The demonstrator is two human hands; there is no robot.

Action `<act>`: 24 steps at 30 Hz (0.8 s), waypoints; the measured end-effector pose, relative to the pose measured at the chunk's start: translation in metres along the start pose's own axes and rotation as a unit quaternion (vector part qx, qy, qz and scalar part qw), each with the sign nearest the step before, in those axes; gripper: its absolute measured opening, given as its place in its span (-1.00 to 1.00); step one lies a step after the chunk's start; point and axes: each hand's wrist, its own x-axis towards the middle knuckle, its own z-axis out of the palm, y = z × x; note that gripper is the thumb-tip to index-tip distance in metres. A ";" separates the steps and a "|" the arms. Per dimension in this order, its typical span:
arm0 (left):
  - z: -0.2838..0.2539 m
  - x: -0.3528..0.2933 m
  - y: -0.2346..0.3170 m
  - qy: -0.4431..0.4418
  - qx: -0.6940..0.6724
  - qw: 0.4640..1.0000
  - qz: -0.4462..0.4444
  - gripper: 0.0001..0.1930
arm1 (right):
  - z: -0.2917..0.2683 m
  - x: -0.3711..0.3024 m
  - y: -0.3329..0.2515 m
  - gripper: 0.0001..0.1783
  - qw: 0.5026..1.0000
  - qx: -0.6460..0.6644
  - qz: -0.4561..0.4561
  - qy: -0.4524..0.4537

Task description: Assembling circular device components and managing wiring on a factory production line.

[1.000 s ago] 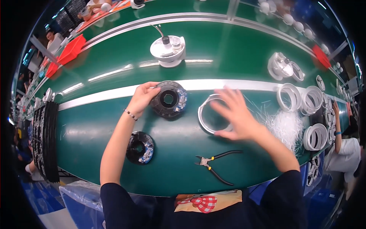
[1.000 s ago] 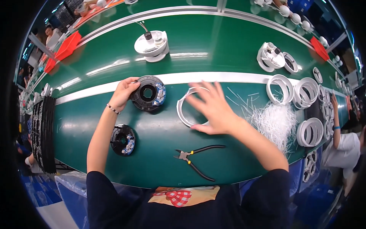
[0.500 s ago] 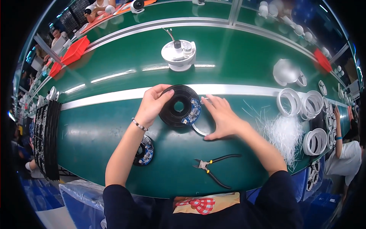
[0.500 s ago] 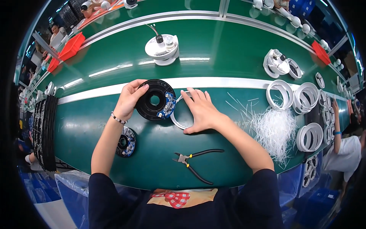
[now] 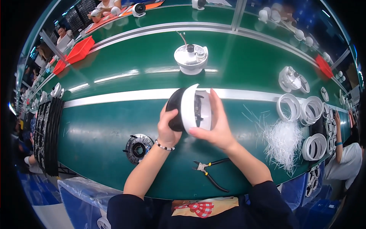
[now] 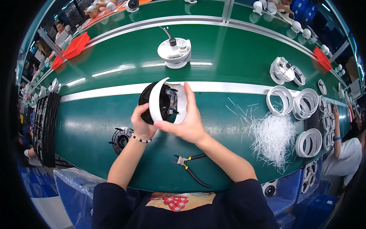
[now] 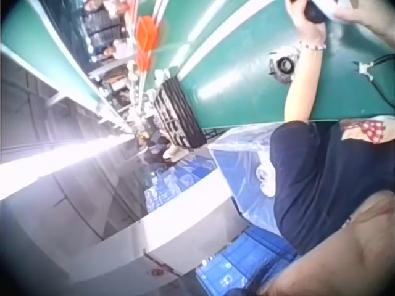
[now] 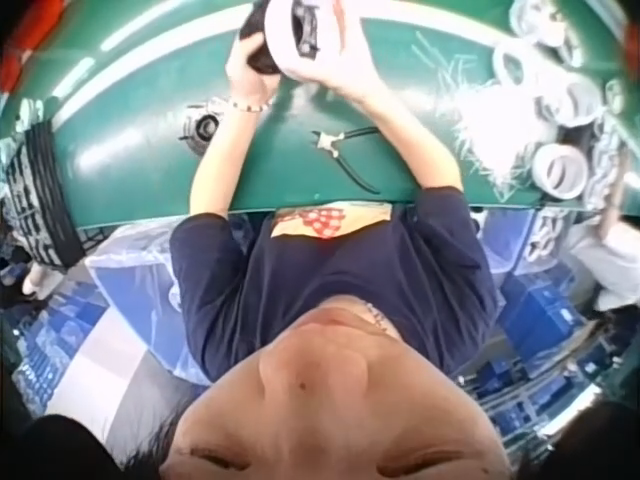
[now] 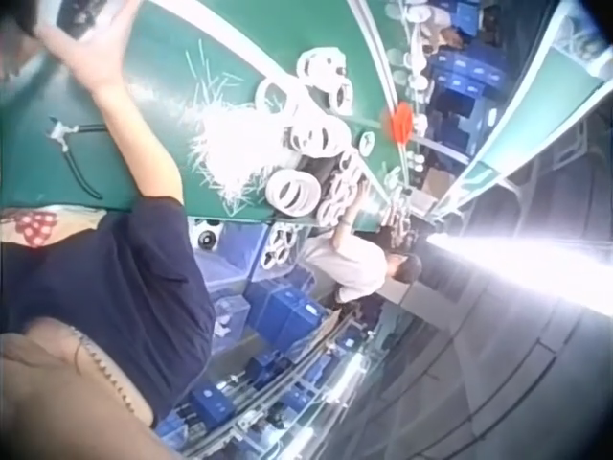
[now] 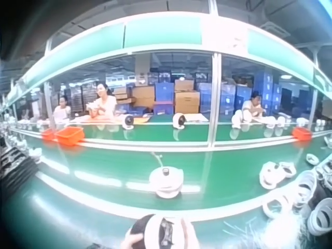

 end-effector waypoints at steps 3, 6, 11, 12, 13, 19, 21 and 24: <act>-0.010 -0.006 -0.008 -0.088 -0.108 0.989 -0.041 -0.40 | 0.000 -0.005 0.021 0.23 0.991 -0.132 0.002 0.004; -0.029 -0.006 -0.017 -0.151 -0.170 0.972 -0.058 -0.35 | 0.004 -0.004 0.015 0.22 0.966 -0.257 -0.016 0.001; -0.028 -0.008 -0.022 -0.010 -0.038 0.999 -0.027 -0.29 | -0.007 0.002 0.036 0.32 0.992 -0.112 0.060 -0.005; -0.024 -0.008 -0.024 -0.012 -0.024 0.999 -0.030 -0.25 | -0.010 0.000 0.036 0.31 0.990 -0.127 0.058 -0.005; -0.024 -0.008 -0.026 -0.010 -0.024 0.999 -0.031 -0.25 | -0.008 -0.001 0.033 0.31 0.990 -0.126 0.060 -0.006; -0.023 -0.009 -0.029 0.002 -0.052 0.998 -0.018 -0.17 | 0.004 -0.003 0.025 0.28 0.936 -0.351 -0.002 -0.027; -0.029 -0.009 -0.030 0.005 -0.035 0.999 -0.030 -0.22 | 0.002 0.000 0.022 0.29 0.932 -0.359 -0.036 -0.030; -0.033 -0.011 -0.025 -0.013 -0.007 0.999 -0.038 -0.37 | 0.000 0.003 0.014 0.30 0.932 -0.356 -0.004 -0.064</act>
